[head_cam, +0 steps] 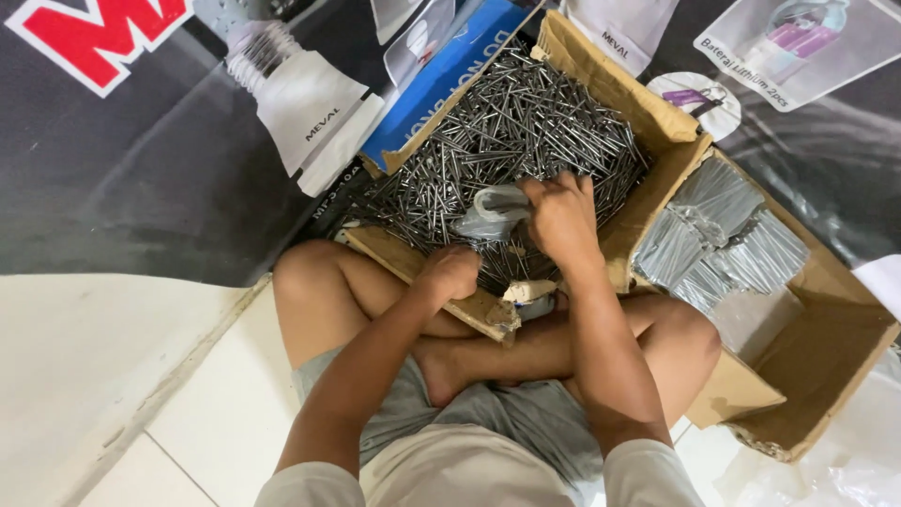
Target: The person sits cross-legged on the floor and repeatedly picks up individual nails from a large cardboard box, places them into a small plastic bag, and then returns the bag to the box. The process is repeated continuously.
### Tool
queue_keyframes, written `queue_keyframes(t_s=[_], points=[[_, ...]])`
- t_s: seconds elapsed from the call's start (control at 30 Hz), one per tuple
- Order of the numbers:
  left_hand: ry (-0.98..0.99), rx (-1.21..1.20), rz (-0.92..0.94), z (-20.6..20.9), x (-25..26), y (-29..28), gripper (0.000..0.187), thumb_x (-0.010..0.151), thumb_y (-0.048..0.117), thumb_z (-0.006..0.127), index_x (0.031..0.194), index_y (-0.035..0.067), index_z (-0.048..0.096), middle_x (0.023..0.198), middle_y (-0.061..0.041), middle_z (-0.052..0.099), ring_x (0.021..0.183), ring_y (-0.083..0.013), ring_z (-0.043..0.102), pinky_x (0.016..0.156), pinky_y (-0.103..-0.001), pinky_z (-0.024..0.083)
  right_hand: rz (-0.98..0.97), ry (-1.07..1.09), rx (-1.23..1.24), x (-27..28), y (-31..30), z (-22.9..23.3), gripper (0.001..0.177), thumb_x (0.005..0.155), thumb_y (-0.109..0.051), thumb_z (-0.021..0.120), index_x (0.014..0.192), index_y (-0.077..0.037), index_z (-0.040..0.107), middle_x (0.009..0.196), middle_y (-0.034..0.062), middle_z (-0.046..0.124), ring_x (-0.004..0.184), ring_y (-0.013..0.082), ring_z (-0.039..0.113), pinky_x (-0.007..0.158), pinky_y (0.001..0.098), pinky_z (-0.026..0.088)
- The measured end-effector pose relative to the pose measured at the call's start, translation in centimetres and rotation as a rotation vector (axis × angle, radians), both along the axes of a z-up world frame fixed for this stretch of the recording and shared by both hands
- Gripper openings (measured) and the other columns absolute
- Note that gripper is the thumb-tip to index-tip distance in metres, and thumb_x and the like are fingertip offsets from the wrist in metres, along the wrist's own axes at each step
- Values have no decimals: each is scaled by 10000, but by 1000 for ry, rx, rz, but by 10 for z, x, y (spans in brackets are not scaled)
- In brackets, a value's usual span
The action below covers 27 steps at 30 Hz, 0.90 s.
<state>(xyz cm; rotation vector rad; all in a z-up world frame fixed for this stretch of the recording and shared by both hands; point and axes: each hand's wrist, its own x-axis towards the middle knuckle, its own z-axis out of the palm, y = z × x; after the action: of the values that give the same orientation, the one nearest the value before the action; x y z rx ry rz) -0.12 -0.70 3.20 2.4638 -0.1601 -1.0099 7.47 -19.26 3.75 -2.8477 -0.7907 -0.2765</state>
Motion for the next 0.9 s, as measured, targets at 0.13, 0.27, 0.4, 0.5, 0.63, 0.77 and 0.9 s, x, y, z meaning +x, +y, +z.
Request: queue_keyframes(t_s=[0.13,0.27,0.4,0.5,0.63,0.77,0.9], points=[[-26,-63,29,-16,1,3,317,895,104,534,1111,-99,646,1099,-283,651,1040,-440,628,889,-524,535,16,3,-8,10,2,-17,327,767,-154,608,1066,-272,665,716,0,662,866,212,599,877,392,368],[-497,-55,146,-60,4,4,261,827,251,646,1059,134,622,1015,-128,587,957,-369,653,776,-487,565,-31,241,-47,11,1,-11,409,719,-134,657,1103,-274,657,749,39,685,927,257,630,912,421,395],[-699,-117,138,-41,1,5,482,860,235,645,1321,265,505,1070,-87,513,1007,-370,624,807,-499,566,-74,368,-11,3,1,4,311,722,-131,671,1025,-201,675,789,112,687,910,329,653,877,448,432],[-754,-125,191,-50,1,5,443,899,237,608,1328,287,507,1055,-82,505,972,-369,636,773,-497,580,-48,430,138,-1,4,6,164,747,-188,681,910,-175,674,742,135,681,886,359,658,824,483,457],[-775,-71,163,-102,10,2,205,866,271,613,1069,276,639,928,-19,545,854,-316,670,679,-447,590,-66,400,90,-11,5,-4,154,764,-202,670,913,-167,665,777,167,667,877,384,657,843,466,449],[-895,-56,188,-111,10,2,110,846,259,595,939,273,650,888,-5,552,824,-285,665,679,-410,589,-91,236,76,-8,5,-24,157,739,-233,706,879,-203,643,712,65,638,867,286,648,862,411,430],[-941,-77,252,-117,11,3,129,849,279,599,951,282,676,867,-6,565,822,-269,665,678,-399,588,-90,135,145,-7,10,-44,177,743,-264,737,874,-200,636,687,29,640,853,249,632,856,396,417]])
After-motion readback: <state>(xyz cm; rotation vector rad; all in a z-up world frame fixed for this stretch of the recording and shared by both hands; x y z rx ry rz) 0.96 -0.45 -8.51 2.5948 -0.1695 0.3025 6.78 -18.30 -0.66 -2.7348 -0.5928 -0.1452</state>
